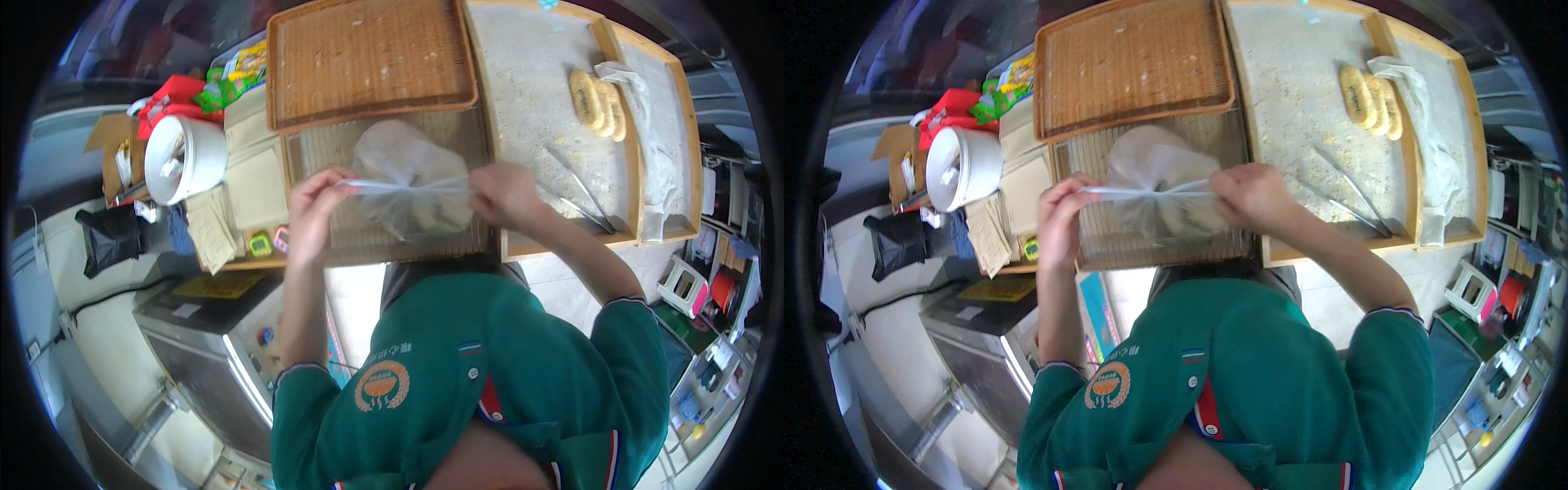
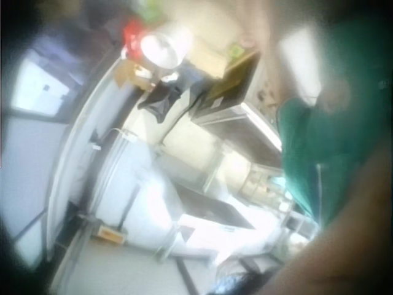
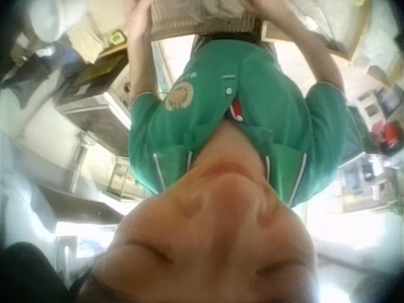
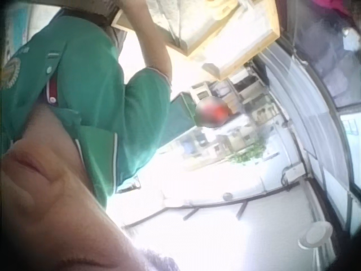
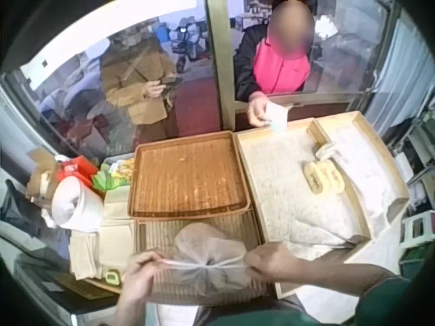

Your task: The person uses tongs to pick up round buns from a wooden tray, places them into paper and plastic bags, and hands the bags to customers. The person also handles cash, places it in a container, and later moves trays of dough balls and a container of filling on a stainless steel table.

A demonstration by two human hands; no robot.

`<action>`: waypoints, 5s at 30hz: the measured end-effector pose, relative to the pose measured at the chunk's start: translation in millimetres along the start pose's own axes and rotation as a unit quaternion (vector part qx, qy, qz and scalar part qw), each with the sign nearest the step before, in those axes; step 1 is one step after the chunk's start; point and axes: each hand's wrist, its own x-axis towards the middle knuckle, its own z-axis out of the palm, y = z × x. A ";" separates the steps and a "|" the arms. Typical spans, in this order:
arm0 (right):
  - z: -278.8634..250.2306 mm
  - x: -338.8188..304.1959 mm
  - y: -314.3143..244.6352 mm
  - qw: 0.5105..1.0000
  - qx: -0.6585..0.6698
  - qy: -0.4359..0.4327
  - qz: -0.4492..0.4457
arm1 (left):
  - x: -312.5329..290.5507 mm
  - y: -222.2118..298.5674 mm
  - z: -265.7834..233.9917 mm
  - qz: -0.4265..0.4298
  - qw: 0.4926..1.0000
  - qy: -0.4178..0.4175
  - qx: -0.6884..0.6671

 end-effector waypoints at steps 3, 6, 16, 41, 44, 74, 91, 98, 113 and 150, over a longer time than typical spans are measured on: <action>-30.7 25.7 -17.0 0.983 0.103 0.152 -0.004 | -1.1 52.9 36.3 -0.019 0.994 -0.109 -0.003; -85.3 50.8 -33.1 0.921 0.355 0.020 0.162 | 9.4 103.8 81.7 0.126 0.950 -0.183 0.219; -187.7 61.9 7.1 0.975 0.189 0.094 0.065 | 170.8 69.3 162.6 0.143 0.989 0.035 -0.002; -139.5 83.9 302.7 0.866 0.265 0.234 0.354 | 302.2 -17.3 214.5 -0.145 0.899 -0.024 -0.412; -121.5 95.6 325.1 0.888 0.229 0.206 0.341 | 298.0 -23.7 207.7 -0.132 0.908 -0.029 -0.396; -91.8 86.6 430.6 0.895 0.003 0.259 0.363 | 121.6 -10.3 -80.6 0.068 0.917 0.062 -0.388; 256.2 408.8 -190.1 0.772 0.545 -0.177 0.276 | 1.6 -27.5 -336.1 0.294 0.907 0.300 -0.035; 300.2 410.1 -225.2 0.574 0.675 -0.196 0.420 | -31.0 -18.7 -388.3 0.156 0.936 0.176 -0.263; 374.0 589.7 -163.1 0.982 -0.038 -0.131 -0.130 | 1.9 16.2 -484.5 0.319 0.744 0.377 -0.451; 318.5 579.2 -238.8 0.894 0.377 -0.243 -0.006 | 37.0 49.7 -505.4 0.274 0.789 0.205 -0.511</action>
